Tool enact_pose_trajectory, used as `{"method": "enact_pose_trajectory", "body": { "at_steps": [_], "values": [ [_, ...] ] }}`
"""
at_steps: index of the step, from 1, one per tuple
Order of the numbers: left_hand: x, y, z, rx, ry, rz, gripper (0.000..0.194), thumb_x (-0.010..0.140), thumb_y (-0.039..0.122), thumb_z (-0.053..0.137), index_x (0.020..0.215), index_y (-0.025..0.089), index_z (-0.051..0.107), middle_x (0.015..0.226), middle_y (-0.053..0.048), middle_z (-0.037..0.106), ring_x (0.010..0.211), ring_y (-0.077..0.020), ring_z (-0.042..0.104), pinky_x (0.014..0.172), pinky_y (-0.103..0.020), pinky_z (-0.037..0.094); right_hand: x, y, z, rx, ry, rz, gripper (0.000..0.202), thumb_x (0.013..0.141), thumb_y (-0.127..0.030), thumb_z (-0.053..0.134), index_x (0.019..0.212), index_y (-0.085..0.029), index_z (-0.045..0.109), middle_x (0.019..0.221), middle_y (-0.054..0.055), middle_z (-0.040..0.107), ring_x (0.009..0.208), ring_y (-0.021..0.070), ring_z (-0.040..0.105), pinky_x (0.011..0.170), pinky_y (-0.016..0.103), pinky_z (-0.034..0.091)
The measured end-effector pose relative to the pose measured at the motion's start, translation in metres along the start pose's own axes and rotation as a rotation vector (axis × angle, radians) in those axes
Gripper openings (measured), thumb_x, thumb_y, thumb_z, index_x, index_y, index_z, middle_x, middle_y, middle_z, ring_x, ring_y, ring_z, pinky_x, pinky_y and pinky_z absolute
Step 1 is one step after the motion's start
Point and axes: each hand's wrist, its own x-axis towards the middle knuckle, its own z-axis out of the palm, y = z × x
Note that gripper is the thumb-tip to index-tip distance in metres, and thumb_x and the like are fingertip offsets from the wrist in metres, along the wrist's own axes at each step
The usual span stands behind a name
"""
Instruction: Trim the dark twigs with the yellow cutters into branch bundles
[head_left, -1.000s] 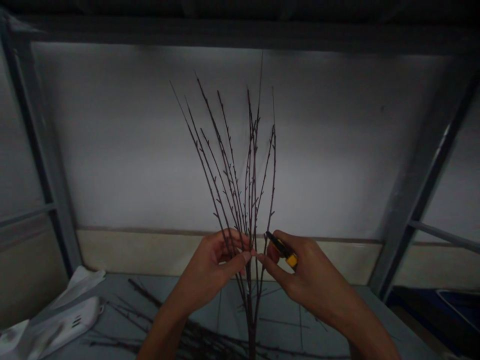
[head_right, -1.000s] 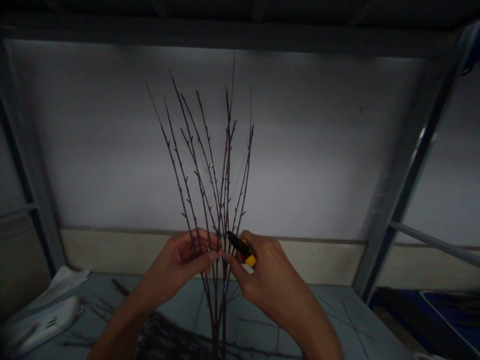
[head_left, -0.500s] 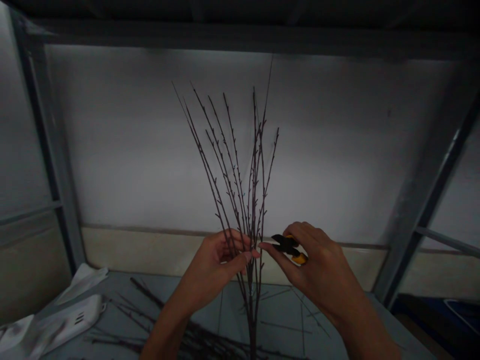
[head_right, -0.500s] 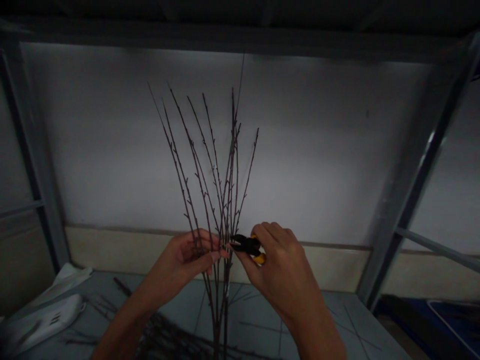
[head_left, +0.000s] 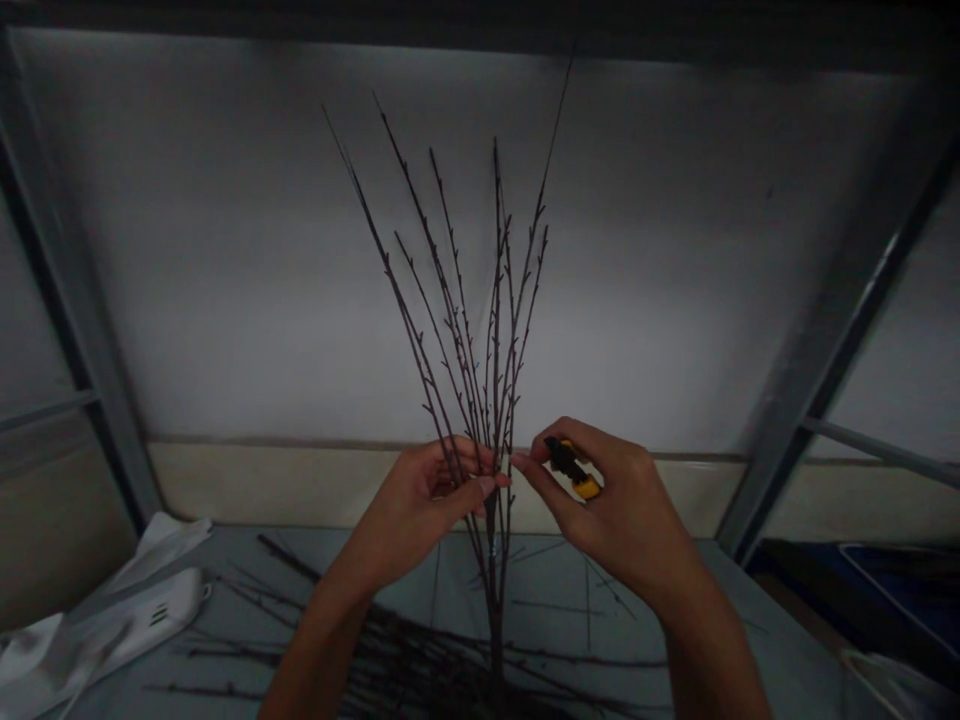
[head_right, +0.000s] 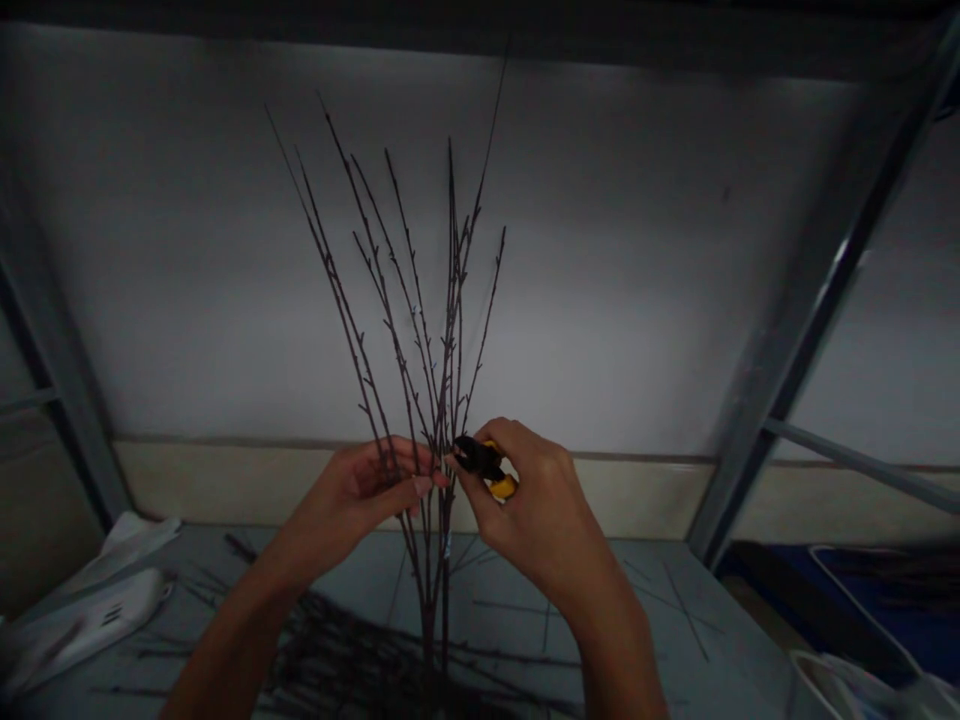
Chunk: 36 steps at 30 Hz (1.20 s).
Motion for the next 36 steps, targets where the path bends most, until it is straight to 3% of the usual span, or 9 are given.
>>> {"method": "enact_pose_trajectory", "body": {
  "at_steps": [6,14,26,36],
  "values": [
    [0.000,0.000,-0.002,0.115,0.031,0.048,0.018,0.088,0.032,0.073,0.101,0.020,0.070,0.102,-0.006,0.075,0.097,-0.0207,0.068,0.092,-0.037,0.050,0.001,-0.007,-0.003,0.068,-0.021,0.036,0.010,0.092,-0.030,0.065,0.087,-0.022,0.060,0.078,-0.001,0.062,0.072,0.0159,0.058,0.067,0.030,0.045],
    [0.001,0.000,-0.001,0.048,0.004,0.049,0.016,0.088,0.028,0.072,0.100,0.019,0.069,0.100,-0.005,0.074,0.097,-0.0198,0.068,0.092,-0.035,0.051,0.002,-0.008,-0.001,0.054,-0.063,0.012,0.003,0.089,-0.021,0.066,0.090,-0.021,0.063,0.077,-0.002,0.059,0.069,0.0145,0.054,0.066,0.028,0.042],
    [-0.001,0.006,0.005,0.017,-0.004,0.053,0.018,0.087,0.027,0.073,0.102,0.018,0.070,0.101,-0.006,0.074,0.099,-0.0218,0.068,0.094,-0.038,0.052,0.000,-0.013,0.000,0.119,-0.098,0.054,0.008,0.090,-0.021,0.063,0.083,-0.022,0.060,0.074,-0.003,0.060,0.067,0.0138,0.054,0.063,0.028,0.040],
    [-0.019,0.019,0.026,-0.011,0.052,0.067,0.019,0.084,0.028,0.077,0.102,0.022,0.071,0.103,-0.003,0.075,0.099,-0.0200,0.069,0.093,-0.033,0.052,-0.024,-0.037,-0.020,0.235,-0.094,0.054,0.005,0.092,-0.021,0.062,0.096,-0.024,0.061,0.086,-0.002,0.064,0.078,0.0144,0.058,0.073,0.027,0.045]
  ]
}}
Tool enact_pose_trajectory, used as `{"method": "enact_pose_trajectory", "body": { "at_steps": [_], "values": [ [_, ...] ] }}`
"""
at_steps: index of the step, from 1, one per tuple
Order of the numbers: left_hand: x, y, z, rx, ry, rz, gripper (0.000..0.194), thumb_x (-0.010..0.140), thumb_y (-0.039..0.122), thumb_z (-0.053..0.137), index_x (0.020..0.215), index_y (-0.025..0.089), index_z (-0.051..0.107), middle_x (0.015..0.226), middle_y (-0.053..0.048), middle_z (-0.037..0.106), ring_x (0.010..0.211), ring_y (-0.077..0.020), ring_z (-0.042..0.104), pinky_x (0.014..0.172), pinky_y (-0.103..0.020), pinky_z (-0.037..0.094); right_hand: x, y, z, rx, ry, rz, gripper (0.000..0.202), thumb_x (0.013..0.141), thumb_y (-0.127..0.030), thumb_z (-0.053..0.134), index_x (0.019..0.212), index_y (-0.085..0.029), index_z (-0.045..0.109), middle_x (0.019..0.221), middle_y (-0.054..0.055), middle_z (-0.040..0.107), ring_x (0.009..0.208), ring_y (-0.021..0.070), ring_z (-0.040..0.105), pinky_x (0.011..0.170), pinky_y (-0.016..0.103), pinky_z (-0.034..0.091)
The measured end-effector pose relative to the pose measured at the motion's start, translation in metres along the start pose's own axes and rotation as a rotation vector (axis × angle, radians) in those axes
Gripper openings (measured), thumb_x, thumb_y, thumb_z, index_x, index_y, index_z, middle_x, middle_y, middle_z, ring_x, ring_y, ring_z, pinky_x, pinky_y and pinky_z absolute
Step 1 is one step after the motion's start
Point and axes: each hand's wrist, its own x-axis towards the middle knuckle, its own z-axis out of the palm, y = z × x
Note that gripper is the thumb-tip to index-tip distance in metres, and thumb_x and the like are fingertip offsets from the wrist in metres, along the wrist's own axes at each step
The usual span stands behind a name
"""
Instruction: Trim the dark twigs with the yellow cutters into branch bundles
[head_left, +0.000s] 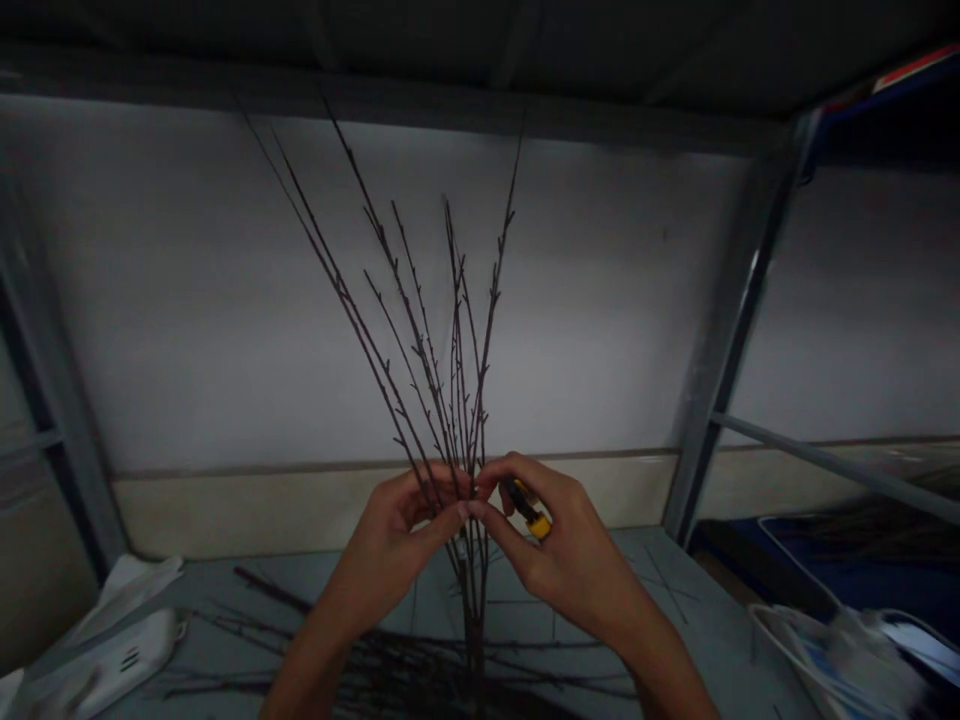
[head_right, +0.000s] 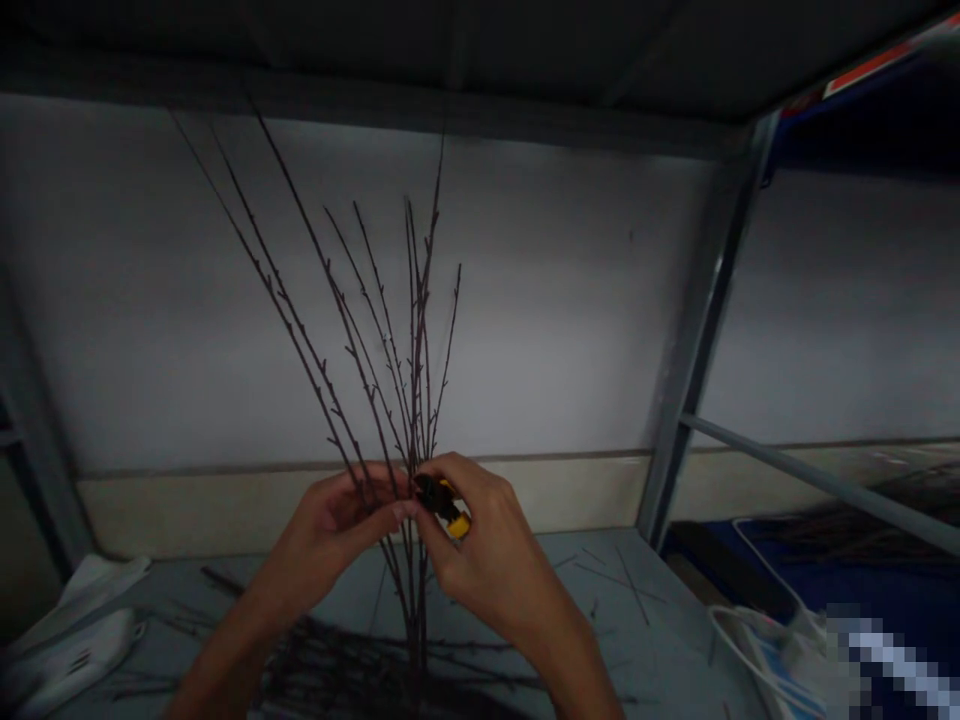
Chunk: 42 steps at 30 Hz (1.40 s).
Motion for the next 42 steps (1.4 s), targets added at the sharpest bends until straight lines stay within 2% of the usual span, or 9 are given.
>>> {"method": "enact_pose_trajectory", "body": {
  "at_steps": [4,9,14,20,23,28,33,38,42],
  "values": [
    [-0.016,0.010,0.010,-0.021,-0.035,-0.004,0.019,0.085,0.028,0.077,0.101,0.020,0.071,0.103,-0.005,0.075,0.099,-0.0205,0.069,0.093,-0.034,0.052,-0.016,-0.014,-0.005,-0.038,-0.012,-0.019,0.003,0.094,-0.024,0.060,0.095,-0.022,0.062,0.087,0.000,0.065,0.079,0.0157,0.058,0.073,0.029,0.044],
    [-0.041,0.026,0.019,-0.025,-0.057,0.000,0.023,0.084,0.031,0.078,0.101,0.017,0.071,0.099,-0.006,0.074,0.095,-0.0208,0.068,0.089,-0.034,0.052,-0.034,-0.034,-0.009,-0.150,-0.045,-0.038,0.006,0.092,-0.016,0.058,0.089,-0.021,0.058,0.083,0.001,0.062,0.077,0.0176,0.058,0.070,0.030,0.043],
    [-0.063,0.043,0.026,-0.083,-0.095,0.039,0.025,0.082,0.031,0.079,0.101,0.016,0.070,0.099,-0.007,0.073,0.094,-0.0205,0.067,0.090,-0.035,0.052,-0.054,-0.062,-0.013,-0.228,-0.011,-0.059,0.006,0.091,-0.016,0.056,0.092,-0.021,0.056,0.085,0.003,0.065,0.077,0.0197,0.060,0.070,0.031,0.044],
    [-0.078,0.065,0.028,-0.077,-0.141,0.061,0.033,0.077,0.039,0.082,0.096,0.015,0.069,0.097,-0.008,0.072,0.088,-0.0212,0.068,0.078,-0.034,0.056,-0.068,-0.096,-0.020,-0.370,0.006,-0.103,0.010,0.089,-0.015,0.055,0.096,-0.019,0.061,0.091,0.008,0.071,0.080,0.0215,0.064,0.073,0.033,0.046],
    [-0.085,0.072,0.027,-0.073,-0.169,0.059,0.034,0.076,0.038,0.083,0.096,0.014,0.069,0.094,-0.007,0.072,0.088,-0.0209,0.069,0.078,-0.033,0.055,-0.073,-0.111,-0.029,-0.392,-0.037,-0.121,0.013,0.088,-0.014,0.057,0.099,-0.017,0.064,0.092,0.008,0.072,0.081,0.0207,0.064,0.074,0.031,0.045],
    [-0.097,0.084,0.028,-0.075,-0.220,0.045,0.030,0.079,0.032,0.081,0.098,0.013,0.068,0.092,-0.008,0.074,0.088,-0.0208,0.070,0.079,-0.032,0.053,-0.077,-0.132,-0.045,-0.433,-0.129,-0.158,0.009,0.087,-0.014,0.060,0.091,-0.018,0.066,0.085,0.005,0.070,0.072,0.0174,0.060,0.068,0.028,0.042],
    [-0.106,0.091,0.033,-0.088,-0.216,0.047,0.029,0.079,0.029,0.082,0.099,0.012,0.069,0.096,-0.009,0.075,0.087,-0.0202,0.071,0.080,-0.033,0.054,-0.081,-0.142,-0.054,-0.460,-0.194,-0.198,0.013,0.084,-0.009,0.059,0.089,-0.019,0.066,0.084,0.004,0.068,0.074,0.0175,0.059,0.069,0.029,0.042],
    [-0.106,0.083,0.037,-0.122,-0.161,0.078,0.031,0.074,0.025,0.086,0.098,0.014,0.070,0.094,-0.005,0.073,0.088,-0.0189,0.070,0.087,-0.034,0.054,-0.090,-0.141,-0.060,-0.465,-0.230,-0.213,0.020,0.081,-0.005,0.057,0.093,-0.020,0.065,0.088,0.004,0.067,0.080,0.0191,0.061,0.075,0.031,0.045],
    [-0.102,0.077,0.042,-0.145,-0.166,0.078,0.031,0.072,0.026,0.087,0.095,0.015,0.071,0.093,-0.004,0.074,0.088,-0.0194,0.071,0.087,-0.034,0.055,-0.095,-0.135,-0.066,-0.452,-0.253,-0.210,0.027,0.081,-0.005,0.058,0.101,-0.022,0.064,0.094,0.004,0.067,0.087,0.0209,0.063,0.080,0.033,0.047]
  ]
}}
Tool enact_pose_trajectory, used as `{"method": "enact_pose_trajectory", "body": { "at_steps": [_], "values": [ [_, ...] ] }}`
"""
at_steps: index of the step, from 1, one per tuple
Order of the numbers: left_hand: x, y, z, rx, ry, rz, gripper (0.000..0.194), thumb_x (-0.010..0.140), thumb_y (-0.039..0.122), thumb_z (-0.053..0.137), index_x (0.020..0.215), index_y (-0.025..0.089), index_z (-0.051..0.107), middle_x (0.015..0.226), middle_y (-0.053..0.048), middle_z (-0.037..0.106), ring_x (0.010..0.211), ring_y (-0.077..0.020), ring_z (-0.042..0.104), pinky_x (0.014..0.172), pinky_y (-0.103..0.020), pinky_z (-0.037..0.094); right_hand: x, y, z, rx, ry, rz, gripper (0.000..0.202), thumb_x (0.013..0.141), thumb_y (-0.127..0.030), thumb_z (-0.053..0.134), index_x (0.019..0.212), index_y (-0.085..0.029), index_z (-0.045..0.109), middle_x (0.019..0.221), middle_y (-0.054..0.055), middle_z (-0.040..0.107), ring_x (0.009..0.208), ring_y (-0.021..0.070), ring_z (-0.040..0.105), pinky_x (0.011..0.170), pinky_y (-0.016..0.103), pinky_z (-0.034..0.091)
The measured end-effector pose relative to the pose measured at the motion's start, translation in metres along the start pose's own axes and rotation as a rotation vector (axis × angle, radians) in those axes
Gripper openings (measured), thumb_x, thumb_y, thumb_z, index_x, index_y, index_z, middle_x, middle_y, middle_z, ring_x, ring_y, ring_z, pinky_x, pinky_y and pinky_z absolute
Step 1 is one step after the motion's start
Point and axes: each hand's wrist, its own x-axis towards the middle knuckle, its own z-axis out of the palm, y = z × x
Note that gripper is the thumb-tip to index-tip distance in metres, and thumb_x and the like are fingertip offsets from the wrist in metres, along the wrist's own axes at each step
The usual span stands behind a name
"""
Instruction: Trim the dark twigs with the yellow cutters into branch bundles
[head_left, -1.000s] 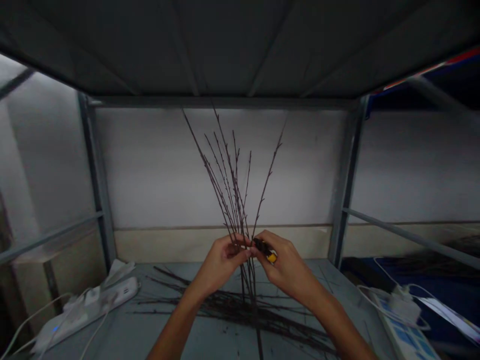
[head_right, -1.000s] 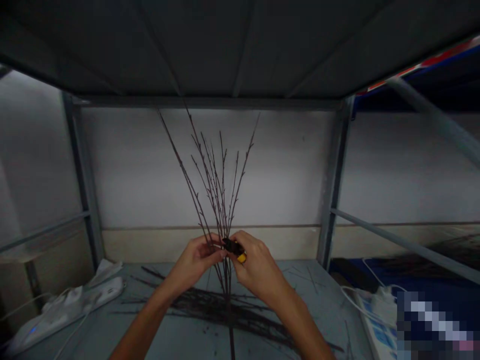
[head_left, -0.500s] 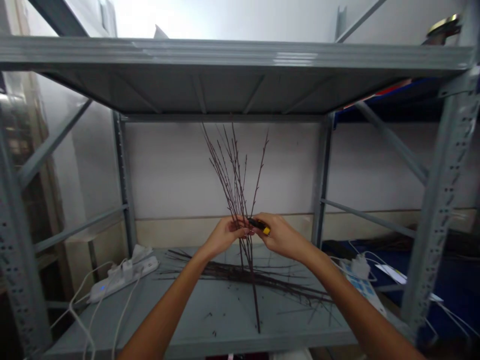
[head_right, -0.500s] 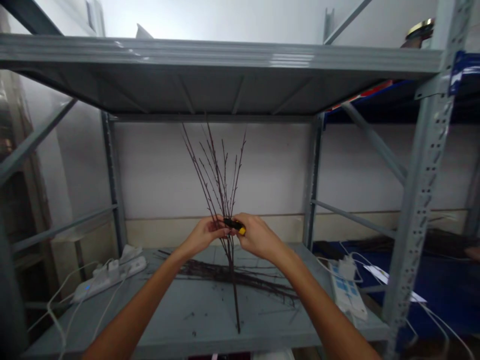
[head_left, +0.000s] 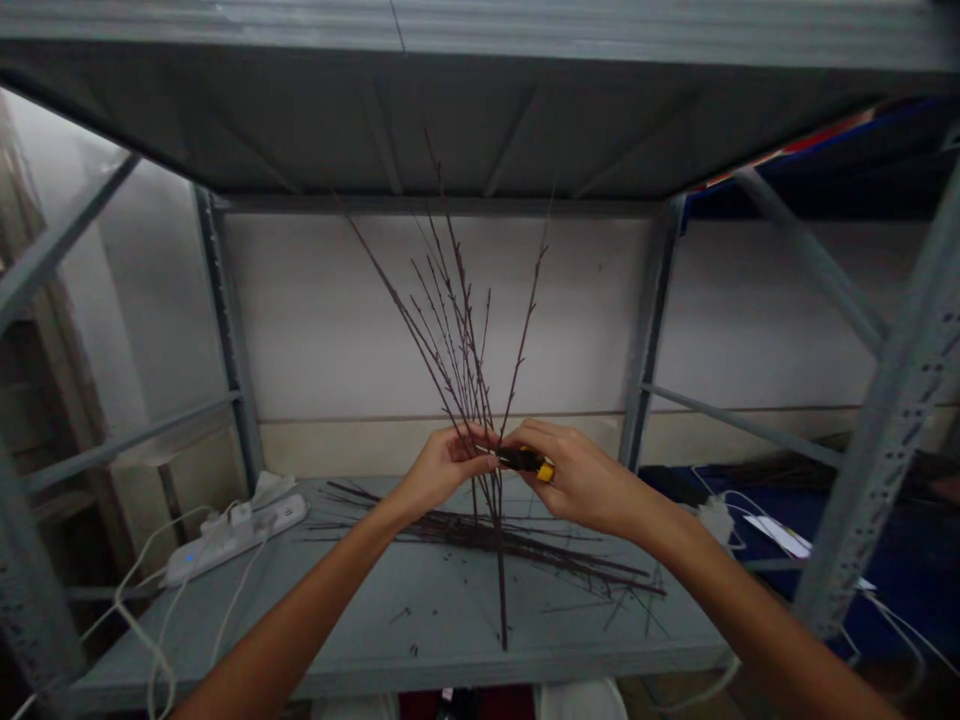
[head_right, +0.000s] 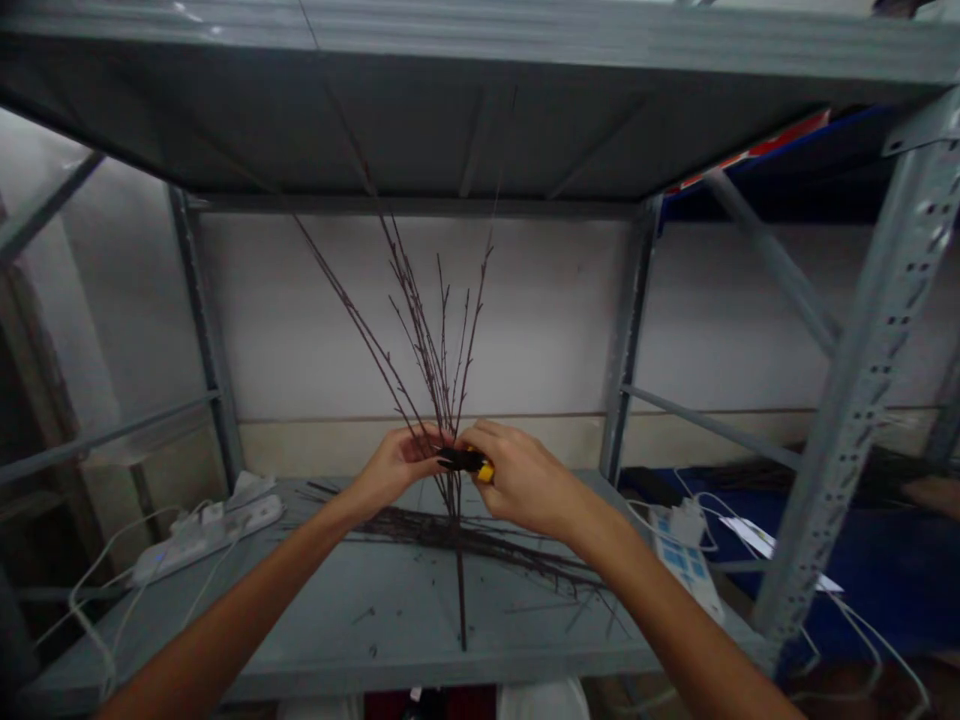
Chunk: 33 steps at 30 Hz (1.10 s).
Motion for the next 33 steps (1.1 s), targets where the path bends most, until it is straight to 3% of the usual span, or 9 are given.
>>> {"method": "enact_pose_trajectory", "body": {
  "at_steps": [4,6,8,10,13,17,21,27,33],
  "values": [
    [0.002,-0.001,0.005,-0.038,-0.043,-0.022,0.030,0.076,0.027,0.084,0.100,0.016,0.070,0.098,-0.007,0.076,0.090,-0.0225,0.074,0.092,-0.040,0.056,-0.003,0.013,-0.002,0.044,0.146,0.009,0.021,0.086,-0.013,0.061,0.106,-0.021,0.063,0.099,0.006,0.067,0.091,0.0214,0.064,0.081,0.033,0.049],
    [0.001,0.000,0.007,-0.053,-0.062,-0.043,0.030,0.078,0.026,0.083,0.102,0.016,0.070,0.102,-0.009,0.077,0.093,-0.0240,0.075,0.094,-0.041,0.055,-0.003,0.021,-0.001,0.084,0.265,0.079,0.016,0.090,-0.022,0.063,0.106,-0.020,0.063,0.098,0.006,0.068,0.085,0.0206,0.064,0.079,0.034,0.049],
    [0.000,0.001,0.008,-0.059,-0.080,-0.059,0.029,0.080,0.025,0.080,0.105,0.015,0.069,0.105,-0.011,0.077,0.096,-0.0244,0.075,0.094,-0.040,0.055,-0.002,0.028,0.005,0.172,0.333,0.188,0.025,0.090,-0.033,0.066,0.112,-0.021,0.063,0.098,0.007,0.070,0.075,0.0187,0.062,0.073,0.034,0.050],
    [0.000,0.001,0.009,-0.053,-0.112,-0.068,0.026,0.083,0.023,0.077,0.106,0.015,0.069,0.106,-0.012,0.077,0.096,-0.0238,0.075,0.092,-0.039,0.055,-0.001,0.032,0.014,0.331,0.335,0.290,0.044,0.086,-0.043,0.071,0.123,-0.021,0.060,0.106,0.009,0.071,0.066,0.0159,0.059,0.064,0.033,0.050],
    [0.001,0.001,0.009,-0.054,-0.165,-0.069,0.019,0.085,0.020,0.075,0.103,0.015,0.069,0.103,-0.010,0.077,0.093,-0.0226,0.075,0.091,-0.038,0.055,0.002,0.035,0.028,0.614,0.284,0.382,0.062,0.078,-0.049,0.079,0.130,-0.022,0.059,0.117,0.010,0.072,0.067,0.0159,0.063,0.062,0.032,0.053],
    [0.004,-0.001,0.010,-0.082,-0.186,-0.069,0.018,0.085,0.018,0.074,0.102,0.015,0.068,0.099,-0.009,0.078,0.090,-0.0221,0.075,0.090,-0.038,0.055,0.008,0.036,0.037,0.789,0.297,0.414,0.045,0.074,-0.049,0.082,0.105,-0.018,0.070,0.088,0.006,0.074,0.075,0.0198,0.068,0.069,0.033,0.056],
    [0.002,-0.003,0.010,-0.085,-0.124,-0.071,0.019,0.085,0.019,0.075,0.102,0.015,0.069,0.102,-0.010,0.078,0.093,-0.0231,0.075,0.089,-0.038,0.056,0.010,0.039,0.034,0.750,0.363,0.390,0.035,0.073,-0.046,0.083,0.092,-0.019,0.072,0.081,0.003,0.072,0.075,0.0190,0.067,0.070,0.031,0.054],
    [-0.005,-0.011,0.006,-0.047,0.059,-0.077,0.024,0.081,0.025,0.079,0.103,0.016,0.072,0.115,-0.012,0.074,0.098,-0.0267,0.073,0.079,-0.036,0.058,0.004,0.042,0.031,0.675,0.317,0.382,0.033,0.078,-0.049,0.078,0.092,-0.019,0.072,0.083,0.003,0.072,0.074,0.0187,0.064,0.069,0.032,0.051],
    [-0.007,-0.019,0.005,-0.044,0.154,-0.094,0.028,0.079,0.026,0.081,0.104,0.015,0.074,0.100,-0.009,0.075,0.088,-0.0215,0.069,0.077,-0.037,0.061,-0.001,0.044,0.035,0.577,0.235,0.334,0.027,0.089,-0.047,0.065,0.087,-0.021,0.070,0.078,0.001,0.067,0.070,0.0169,0.057,0.066,0.031,0.046]
  ]
}}
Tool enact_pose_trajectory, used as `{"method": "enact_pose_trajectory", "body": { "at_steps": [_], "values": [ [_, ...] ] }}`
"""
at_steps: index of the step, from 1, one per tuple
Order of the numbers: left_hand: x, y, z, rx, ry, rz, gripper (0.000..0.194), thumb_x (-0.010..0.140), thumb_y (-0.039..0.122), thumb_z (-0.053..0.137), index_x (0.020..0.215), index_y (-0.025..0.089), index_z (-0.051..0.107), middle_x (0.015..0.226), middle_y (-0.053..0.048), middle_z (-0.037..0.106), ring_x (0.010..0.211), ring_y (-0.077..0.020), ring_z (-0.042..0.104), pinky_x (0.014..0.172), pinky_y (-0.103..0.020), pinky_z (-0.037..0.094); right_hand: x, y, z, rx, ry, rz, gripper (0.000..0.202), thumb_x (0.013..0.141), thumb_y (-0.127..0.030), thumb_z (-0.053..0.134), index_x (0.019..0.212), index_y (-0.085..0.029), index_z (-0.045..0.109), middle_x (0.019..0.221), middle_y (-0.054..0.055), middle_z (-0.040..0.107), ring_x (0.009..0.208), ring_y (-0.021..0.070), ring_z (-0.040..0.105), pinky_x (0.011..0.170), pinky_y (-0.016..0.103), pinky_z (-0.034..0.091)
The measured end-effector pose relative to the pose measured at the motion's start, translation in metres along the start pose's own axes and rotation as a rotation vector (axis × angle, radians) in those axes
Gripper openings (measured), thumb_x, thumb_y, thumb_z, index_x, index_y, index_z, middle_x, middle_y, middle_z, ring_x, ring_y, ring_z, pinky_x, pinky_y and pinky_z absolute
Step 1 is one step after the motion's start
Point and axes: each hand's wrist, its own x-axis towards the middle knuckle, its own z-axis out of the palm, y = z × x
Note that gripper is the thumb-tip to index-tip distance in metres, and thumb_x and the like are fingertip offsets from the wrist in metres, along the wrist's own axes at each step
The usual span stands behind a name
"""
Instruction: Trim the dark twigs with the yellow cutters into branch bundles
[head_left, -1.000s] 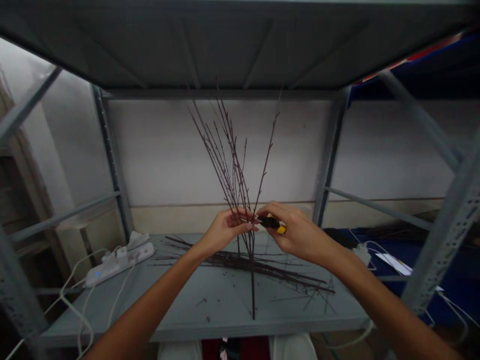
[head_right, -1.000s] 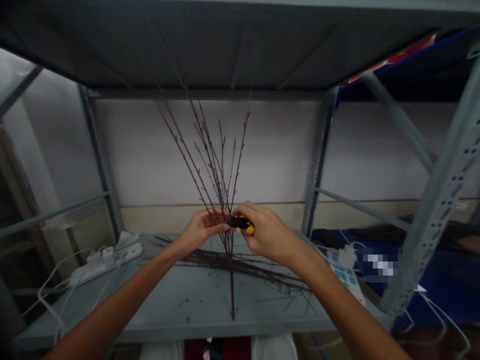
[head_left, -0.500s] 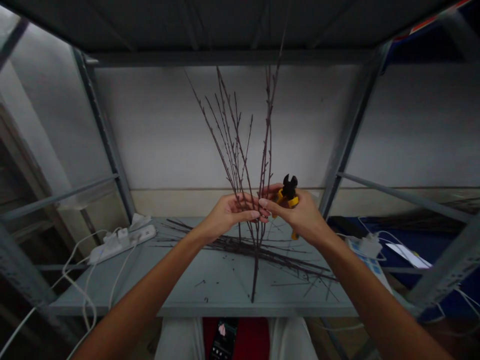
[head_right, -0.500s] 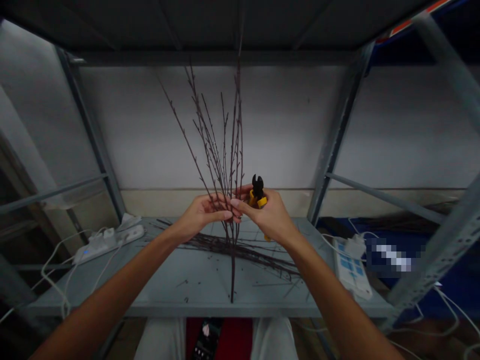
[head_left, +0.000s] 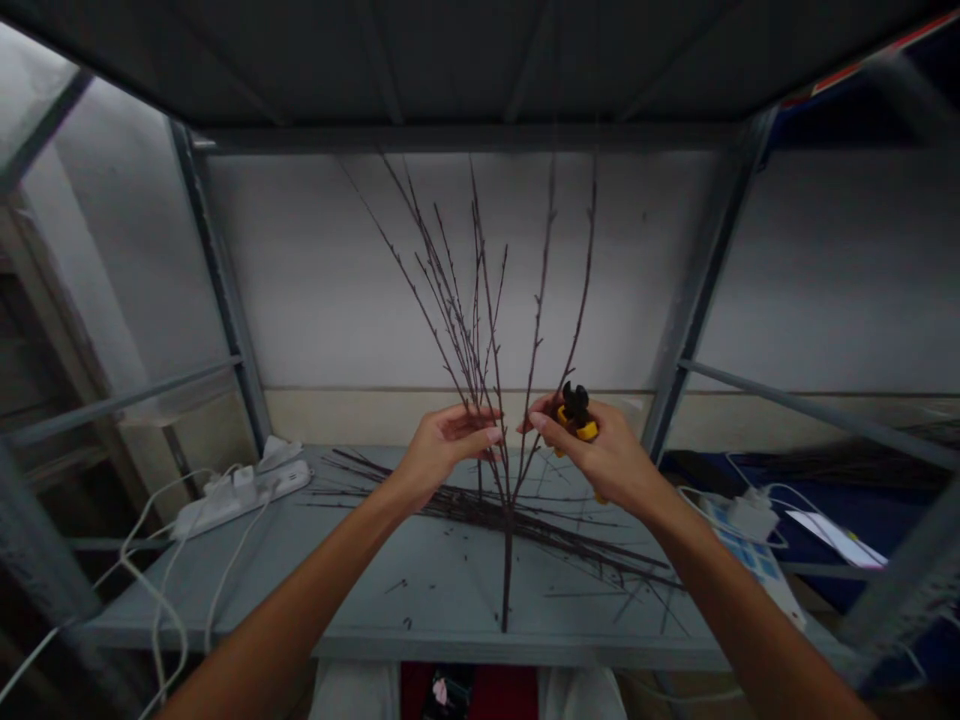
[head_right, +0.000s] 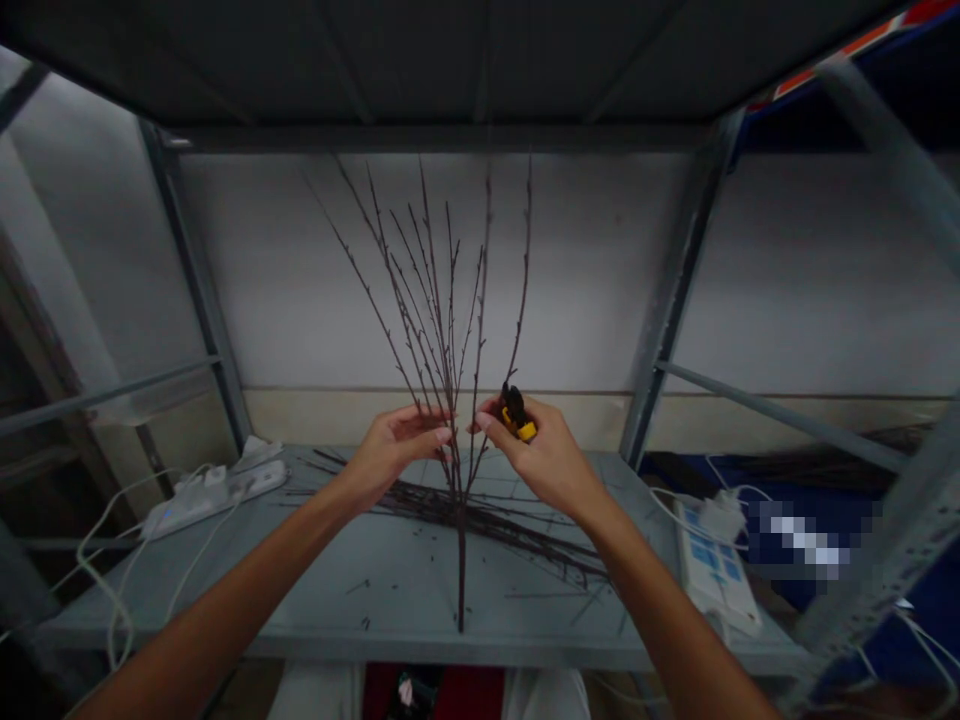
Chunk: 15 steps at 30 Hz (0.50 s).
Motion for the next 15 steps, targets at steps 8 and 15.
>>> {"method": "enact_pose_trajectory", "body": {
  "at_steps": [8,15],
  "values": [
    [-0.004,0.001,-0.004,0.036,0.041,-0.018,0.030,0.088,0.035,0.071,0.111,0.015,0.069,0.100,-0.014,0.080,0.093,-0.0259,0.074,0.081,-0.038,0.058,-0.005,-0.003,-0.005,-0.032,0.028,0.005,0.024,0.093,-0.045,0.062,0.090,-0.023,0.070,0.090,0.002,0.074,0.082,0.0203,0.063,0.075,0.032,0.046],
    [-0.006,-0.003,-0.013,0.024,0.052,-0.028,0.025,0.092,0.041,0.065,0.102,0.018,0.063,0.103,-0.015,0.080,0.096,-0.0278,0.075,0.081,-0.037,0.056,-0.008,0.011,-0.008,-0.051,0.060,0.066,0.029,0.092,-0.050,0.061,0.091,-0.023,0.071,0.093,0.003,0.075,0.081,0.0223,0.062,0.074,0.034,0.044]
  ]
}}
